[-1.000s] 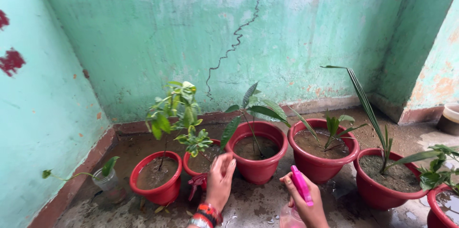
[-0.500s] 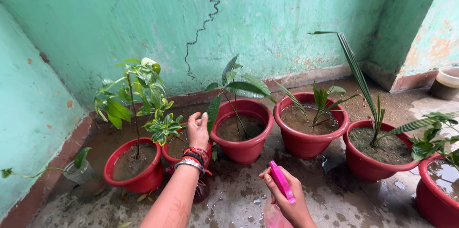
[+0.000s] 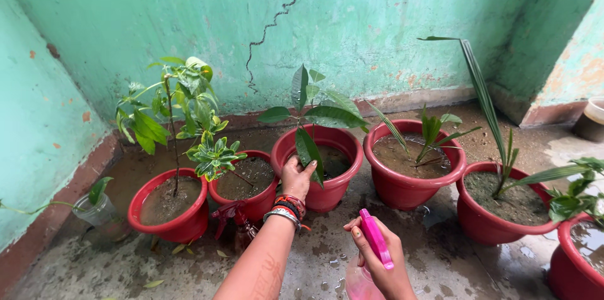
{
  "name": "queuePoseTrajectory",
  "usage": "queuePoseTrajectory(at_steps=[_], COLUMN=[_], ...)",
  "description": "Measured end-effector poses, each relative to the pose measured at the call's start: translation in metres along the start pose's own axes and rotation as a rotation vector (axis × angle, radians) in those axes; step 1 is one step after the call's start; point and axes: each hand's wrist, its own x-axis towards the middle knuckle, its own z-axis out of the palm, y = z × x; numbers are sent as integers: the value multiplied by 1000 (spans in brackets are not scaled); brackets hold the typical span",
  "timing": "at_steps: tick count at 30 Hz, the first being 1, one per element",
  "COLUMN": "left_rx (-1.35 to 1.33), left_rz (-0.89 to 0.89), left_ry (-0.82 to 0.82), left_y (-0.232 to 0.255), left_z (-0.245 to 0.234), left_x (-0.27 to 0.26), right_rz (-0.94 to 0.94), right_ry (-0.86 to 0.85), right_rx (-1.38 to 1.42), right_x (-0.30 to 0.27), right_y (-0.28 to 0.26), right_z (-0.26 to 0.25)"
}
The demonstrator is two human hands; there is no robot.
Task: The person uses a pink spray bottle to mist water onto several potted plants arranged in a row. They systematically move from one pot to the next, spraying the leaves and soil of each plant.
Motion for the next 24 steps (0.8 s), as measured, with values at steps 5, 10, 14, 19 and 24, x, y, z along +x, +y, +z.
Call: queuePoseTrajectory(at_steps=[5, 10, 14, 19, 24], left_rx=[112, 183, 218, 341, 425], left_rz=[129, 100, 142, 117, 119], left_ry=[-66, -91, -94, -41, -12], left_y=[-7, -4, 2, 9, 17], left_z=[4, 7, 9, 10, 13], left_x=[-7, -17, -23, -30, -33], right_rz=[-21, -95, -61, -57, -86], right_ry=[-34, -95, -97, -51, -32], right_rx=[-35, 16, -10, -11, 10], right_x=[6, 11, 15, 19, 19], right_y=[7, 10, 7, 7, 8], right_z=[7, 14, 19, 22, 22])
